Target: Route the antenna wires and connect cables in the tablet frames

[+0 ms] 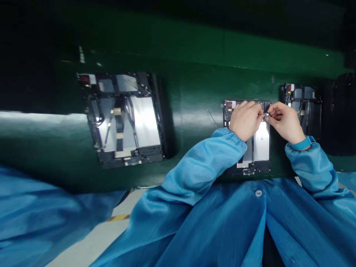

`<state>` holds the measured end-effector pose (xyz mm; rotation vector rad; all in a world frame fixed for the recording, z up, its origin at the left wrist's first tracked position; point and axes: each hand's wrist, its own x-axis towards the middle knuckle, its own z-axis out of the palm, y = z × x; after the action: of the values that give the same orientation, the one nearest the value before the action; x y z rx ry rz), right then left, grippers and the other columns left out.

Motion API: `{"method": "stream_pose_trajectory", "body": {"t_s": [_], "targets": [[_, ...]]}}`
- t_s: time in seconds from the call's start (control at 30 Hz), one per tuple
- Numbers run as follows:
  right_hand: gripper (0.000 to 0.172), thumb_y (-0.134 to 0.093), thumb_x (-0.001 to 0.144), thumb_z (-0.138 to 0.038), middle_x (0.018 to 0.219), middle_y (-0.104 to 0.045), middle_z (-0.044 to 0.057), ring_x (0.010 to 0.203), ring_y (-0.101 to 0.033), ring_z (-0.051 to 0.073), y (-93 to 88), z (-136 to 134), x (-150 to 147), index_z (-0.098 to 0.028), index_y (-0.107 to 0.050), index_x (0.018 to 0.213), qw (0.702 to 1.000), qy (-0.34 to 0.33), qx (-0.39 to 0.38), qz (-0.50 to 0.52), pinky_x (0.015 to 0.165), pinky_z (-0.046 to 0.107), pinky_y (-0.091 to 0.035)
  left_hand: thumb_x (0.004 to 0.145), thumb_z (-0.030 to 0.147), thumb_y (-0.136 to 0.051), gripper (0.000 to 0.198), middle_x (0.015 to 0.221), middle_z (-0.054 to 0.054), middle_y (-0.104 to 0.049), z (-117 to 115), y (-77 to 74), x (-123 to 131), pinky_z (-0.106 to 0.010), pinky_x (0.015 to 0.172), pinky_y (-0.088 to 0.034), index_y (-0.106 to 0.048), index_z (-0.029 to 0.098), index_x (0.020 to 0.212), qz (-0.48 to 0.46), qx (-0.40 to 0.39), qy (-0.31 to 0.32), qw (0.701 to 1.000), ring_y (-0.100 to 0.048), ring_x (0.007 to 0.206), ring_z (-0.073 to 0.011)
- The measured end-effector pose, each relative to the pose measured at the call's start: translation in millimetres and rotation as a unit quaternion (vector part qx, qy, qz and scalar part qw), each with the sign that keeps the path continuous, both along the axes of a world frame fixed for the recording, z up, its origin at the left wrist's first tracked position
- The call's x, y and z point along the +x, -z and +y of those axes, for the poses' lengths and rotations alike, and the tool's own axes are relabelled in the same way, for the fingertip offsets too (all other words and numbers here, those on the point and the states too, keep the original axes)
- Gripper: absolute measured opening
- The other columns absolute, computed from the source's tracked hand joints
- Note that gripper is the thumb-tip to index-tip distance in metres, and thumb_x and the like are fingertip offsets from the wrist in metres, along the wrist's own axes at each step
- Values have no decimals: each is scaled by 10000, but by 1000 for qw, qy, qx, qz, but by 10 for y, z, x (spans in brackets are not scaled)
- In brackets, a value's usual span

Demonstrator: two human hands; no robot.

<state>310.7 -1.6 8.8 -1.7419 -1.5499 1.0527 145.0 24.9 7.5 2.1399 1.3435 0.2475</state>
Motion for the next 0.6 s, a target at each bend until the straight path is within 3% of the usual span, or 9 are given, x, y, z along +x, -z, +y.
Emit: {"method": "stream_pose_trajectory", "body": {"t_s": [0.6], "targets": [[162,-714,733,-165,756,-582,-35,727,-575,132,71,20,72,-205,-635,868,998,-15,-25,64,680,293,-499,969,178,-586,115,931,-82,-688,-5,30,-11,-417,885,-458,-697,176,939,-20,-5,-8,1000,-607,1035,-295]]}}
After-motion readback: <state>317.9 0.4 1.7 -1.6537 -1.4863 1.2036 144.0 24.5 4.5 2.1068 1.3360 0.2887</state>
